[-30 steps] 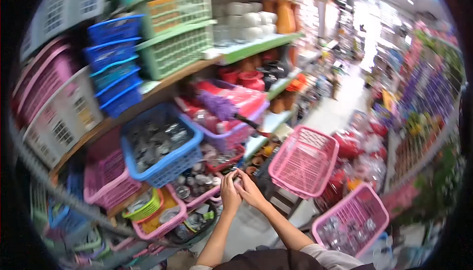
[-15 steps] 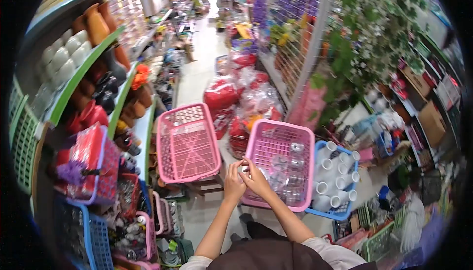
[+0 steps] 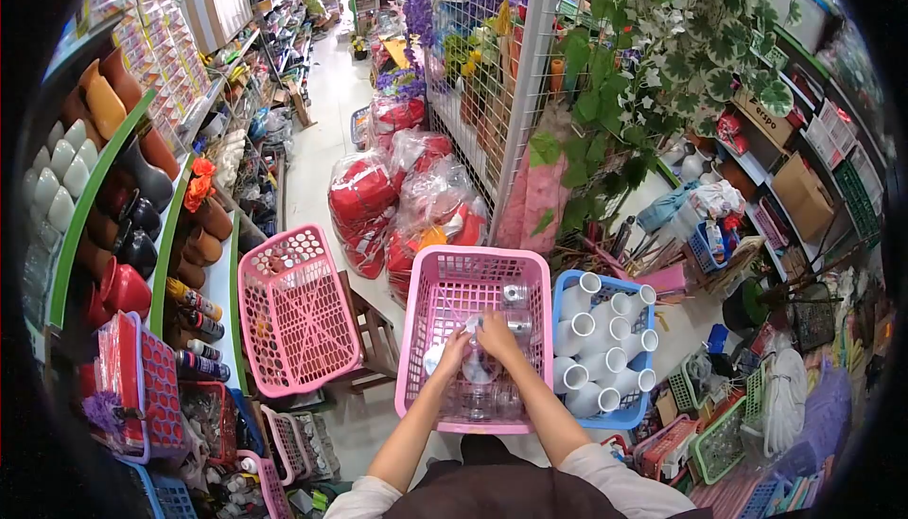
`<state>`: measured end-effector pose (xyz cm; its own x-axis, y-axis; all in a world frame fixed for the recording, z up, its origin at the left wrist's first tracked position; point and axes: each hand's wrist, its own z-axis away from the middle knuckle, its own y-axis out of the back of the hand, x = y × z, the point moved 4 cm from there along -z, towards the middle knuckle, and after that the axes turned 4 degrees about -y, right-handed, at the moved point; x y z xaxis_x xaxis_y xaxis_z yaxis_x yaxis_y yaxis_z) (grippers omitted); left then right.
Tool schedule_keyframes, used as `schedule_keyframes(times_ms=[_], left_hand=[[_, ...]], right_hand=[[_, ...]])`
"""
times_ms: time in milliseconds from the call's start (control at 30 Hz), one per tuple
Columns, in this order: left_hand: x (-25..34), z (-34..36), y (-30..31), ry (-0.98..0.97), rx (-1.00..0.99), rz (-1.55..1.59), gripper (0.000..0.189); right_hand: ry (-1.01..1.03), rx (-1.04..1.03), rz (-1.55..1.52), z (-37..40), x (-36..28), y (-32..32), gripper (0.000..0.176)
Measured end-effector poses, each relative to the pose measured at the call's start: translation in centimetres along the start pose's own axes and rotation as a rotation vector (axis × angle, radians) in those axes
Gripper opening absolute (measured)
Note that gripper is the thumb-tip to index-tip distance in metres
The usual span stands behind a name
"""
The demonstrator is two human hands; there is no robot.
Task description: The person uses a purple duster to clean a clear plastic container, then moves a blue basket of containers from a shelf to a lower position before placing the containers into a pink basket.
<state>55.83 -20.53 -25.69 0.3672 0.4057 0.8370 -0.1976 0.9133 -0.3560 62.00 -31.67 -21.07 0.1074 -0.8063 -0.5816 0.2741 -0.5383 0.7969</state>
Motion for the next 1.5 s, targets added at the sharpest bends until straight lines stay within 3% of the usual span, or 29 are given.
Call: schedule_keyframes(times_ms=[100,167,200,367,433,600,767,833,900,967,1100,1233,1300,1367,1433,1500], left_hand=[[-2.0,-2.2,0.2,0.07,-0.058,0.12,0.048],[1.2,0.2,-2.3,0.138,-0.044,0.368,0.052],[1.5,0.3,-2.8,0.125,-0.03,0.381,0.06],[1.6,-0.2,-2.6,0.131,-0.015,0.359,0.071],[0.4,-1.2,-1.2,0.086,0.09,0.242,0.075],[0.8,-1.2,-1.2,-0.013,0.058,0.182,0.075],[4.1,1.0,-2.2,-0.07,0.012,0.261,0.071],[5.8,0.8,-1.4,-0.355,0.133,-0.163,0.058],[8.1,2.5,-1.2,-0.423,0.129,-0.241,0.053],[12.6,6.1,-1.9,-0.545,0.128,-0.396,0.043],[16.4,10.9,-1.6,-0.591,-0.018,0.078,0.043],[18.9,16.2,-0.4,-0.739,0.048,0.083,0.052],[18.4,17.4,1.1,-0.732,-0.03,0.27,0.06],[19.4,20.1,1.8,-0.781,-0.013,0.342,0.069],[20.6,23.7,3.2,-0.811,0.051,0.454,0.067],[20.2,25.5,6.5,-0.787,0.074,0.645,0.063]], right_hand=[[0.029,0.055,0.148,-1.8,1.1,-2.7,0.053],[-0.195,-0.009,0.095,-2.0,1.1,-3.2,0.057],[-0.171,0.043,0.184,-1.6,0.8,-3.2,0.051],[-0.128,0.035,0.092,-1.8,0.6,-1.5,0.043],[-0.121,0.015,0.056,-2.0,1.4,-1.4,0.042],[-0.016,0.32,-0.173,-1.7,1.1,0.1,0.041],[0.019,0.386,-0.306,-0.7,0.1,2.6,0.039],[-0.08,0.292,-0.644,-0.6,0.0,3.1,0.038],[-0.042,0.369,-0.691,0.5,-1.4,4.4,0.034],[-0.085,0.309,-0.995,2.9,-4.8,7.6,0.033],[-0.036,0.214,-1.136,6.3,-10.3,10.6,0.026],[-0.015,0.105,-1.207,9.7,-16.1,10.4,0.033],[0.059,-0.034,-1.29,10.7,-18.5,8.1,0.027],[0.153,-0.015,-1.307,13.2,-22.1,7.3,0.022],[0.328,0.003,-1.13,15.2,-24.9,6.1,0.028],[0.274,-0.129,-1.178,18.3,-27.9,5.8,0.03]])
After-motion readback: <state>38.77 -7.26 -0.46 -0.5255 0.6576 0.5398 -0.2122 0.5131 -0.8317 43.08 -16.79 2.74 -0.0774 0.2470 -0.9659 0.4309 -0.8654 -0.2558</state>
